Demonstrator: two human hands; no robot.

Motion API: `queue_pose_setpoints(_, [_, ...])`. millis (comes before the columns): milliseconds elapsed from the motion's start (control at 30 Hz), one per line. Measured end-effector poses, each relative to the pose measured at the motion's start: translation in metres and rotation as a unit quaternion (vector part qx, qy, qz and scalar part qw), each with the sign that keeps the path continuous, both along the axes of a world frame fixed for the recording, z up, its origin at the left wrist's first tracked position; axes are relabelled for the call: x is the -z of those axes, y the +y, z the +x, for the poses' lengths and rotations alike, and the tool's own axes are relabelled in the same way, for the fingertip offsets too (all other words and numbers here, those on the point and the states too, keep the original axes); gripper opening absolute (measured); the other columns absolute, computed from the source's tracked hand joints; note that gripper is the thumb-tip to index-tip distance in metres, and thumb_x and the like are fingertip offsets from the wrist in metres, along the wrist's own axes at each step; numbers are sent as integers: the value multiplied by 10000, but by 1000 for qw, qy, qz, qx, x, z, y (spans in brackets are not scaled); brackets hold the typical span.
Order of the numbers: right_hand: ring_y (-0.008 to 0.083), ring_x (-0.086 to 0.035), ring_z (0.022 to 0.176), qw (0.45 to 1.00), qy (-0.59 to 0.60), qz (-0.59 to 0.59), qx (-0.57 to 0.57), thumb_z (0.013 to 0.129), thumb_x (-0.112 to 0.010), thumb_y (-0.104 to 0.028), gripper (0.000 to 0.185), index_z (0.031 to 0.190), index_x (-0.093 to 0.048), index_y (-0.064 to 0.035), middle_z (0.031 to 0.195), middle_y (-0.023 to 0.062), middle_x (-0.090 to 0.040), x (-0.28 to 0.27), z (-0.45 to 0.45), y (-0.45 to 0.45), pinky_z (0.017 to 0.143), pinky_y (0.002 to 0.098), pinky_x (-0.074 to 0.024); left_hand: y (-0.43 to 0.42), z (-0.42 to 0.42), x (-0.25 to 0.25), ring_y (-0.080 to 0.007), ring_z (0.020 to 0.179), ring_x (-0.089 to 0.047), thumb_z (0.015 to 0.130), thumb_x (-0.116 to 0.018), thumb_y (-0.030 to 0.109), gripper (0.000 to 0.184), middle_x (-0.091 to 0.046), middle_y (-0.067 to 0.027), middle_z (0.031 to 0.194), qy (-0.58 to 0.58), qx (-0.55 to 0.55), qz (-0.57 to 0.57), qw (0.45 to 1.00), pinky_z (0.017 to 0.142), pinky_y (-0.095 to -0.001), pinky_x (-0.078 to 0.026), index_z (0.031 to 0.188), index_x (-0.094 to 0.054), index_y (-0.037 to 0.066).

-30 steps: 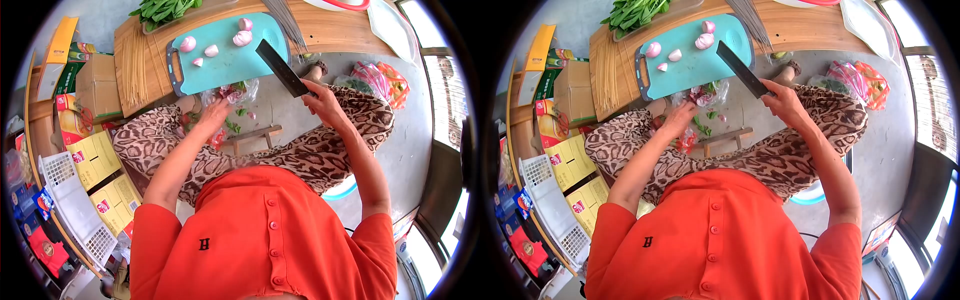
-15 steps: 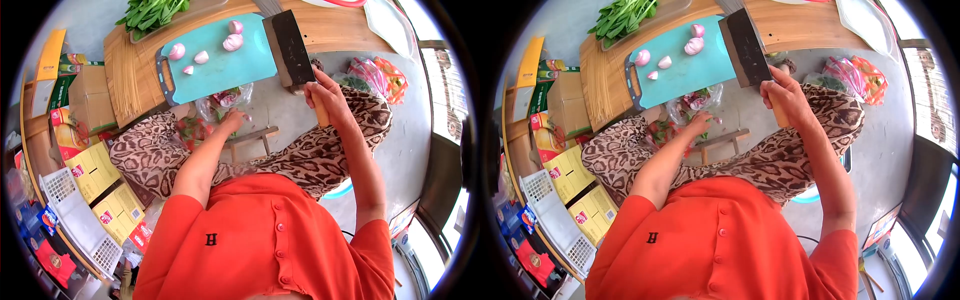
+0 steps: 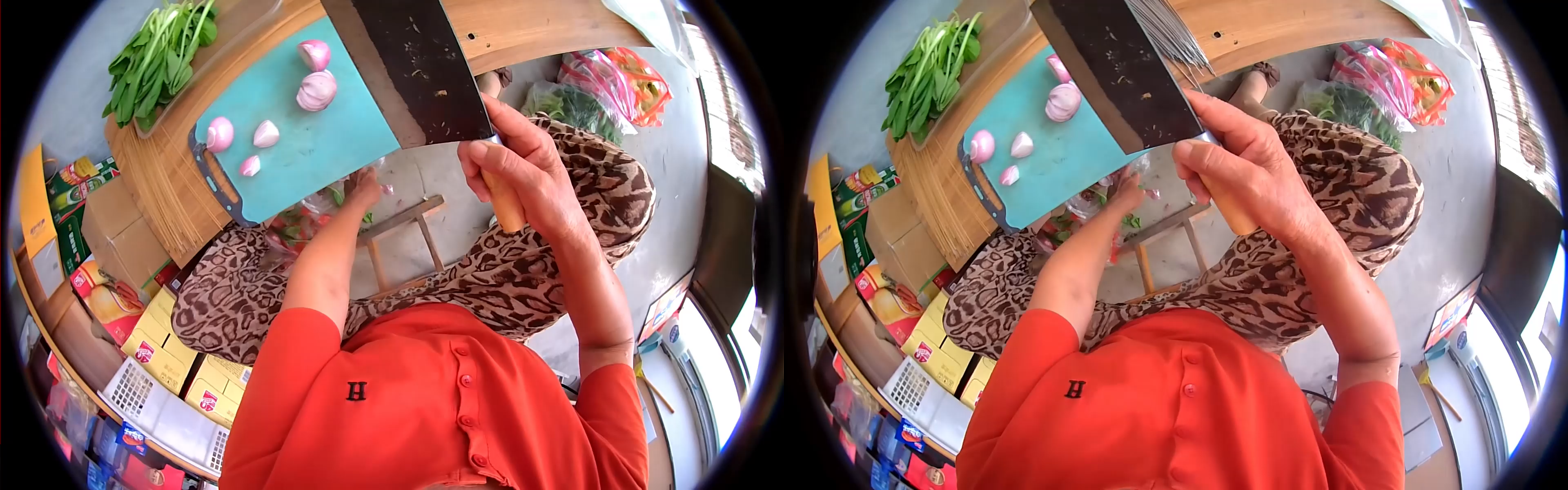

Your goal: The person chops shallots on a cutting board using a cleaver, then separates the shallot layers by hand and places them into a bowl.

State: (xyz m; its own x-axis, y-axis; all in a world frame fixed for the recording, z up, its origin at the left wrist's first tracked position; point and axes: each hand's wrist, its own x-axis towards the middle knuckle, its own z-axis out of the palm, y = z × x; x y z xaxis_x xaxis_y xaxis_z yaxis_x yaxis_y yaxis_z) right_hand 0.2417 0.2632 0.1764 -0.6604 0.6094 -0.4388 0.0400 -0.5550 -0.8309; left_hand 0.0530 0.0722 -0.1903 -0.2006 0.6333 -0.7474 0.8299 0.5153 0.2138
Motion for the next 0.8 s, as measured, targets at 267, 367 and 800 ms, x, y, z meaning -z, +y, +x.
queue_pose_setpoints(267, [89,-465,605,1000,18,1,-22,933,-529,-91,462,1391,-470,-67,735,9,-519,-2,0,-3,563,211,-376,-4,27,-35,-339,1264,-433,762,-665,228,512,-445,-110,1357,-109,-3,64,992,1018,-489,-384,1211,-534,19])
queue_pose_setpoints(367, [86,-460,599,999,21,22,-27,935,-514,-85,462,1395,-467,-68,727,4,-518,-1,-1,-6,565,211,-378,-6,33,-28,-369,1241,-459,788,-648,230,480,-437,-110,1373,-154,21,115,981,1000,-483,-407,1211,-541,31])
queue_pose_setpoints(800, [89,-488,619,996,4,91,-6,942,-492,-81,438,1379,-475,-52,747,5,-522,13,7,-11,577,218,-405,32,4,-259,-282,785,-628,810,-673,125,226,-638,-149,839,-188,-139,426,874,734,-371,-494,988,-669,-14])
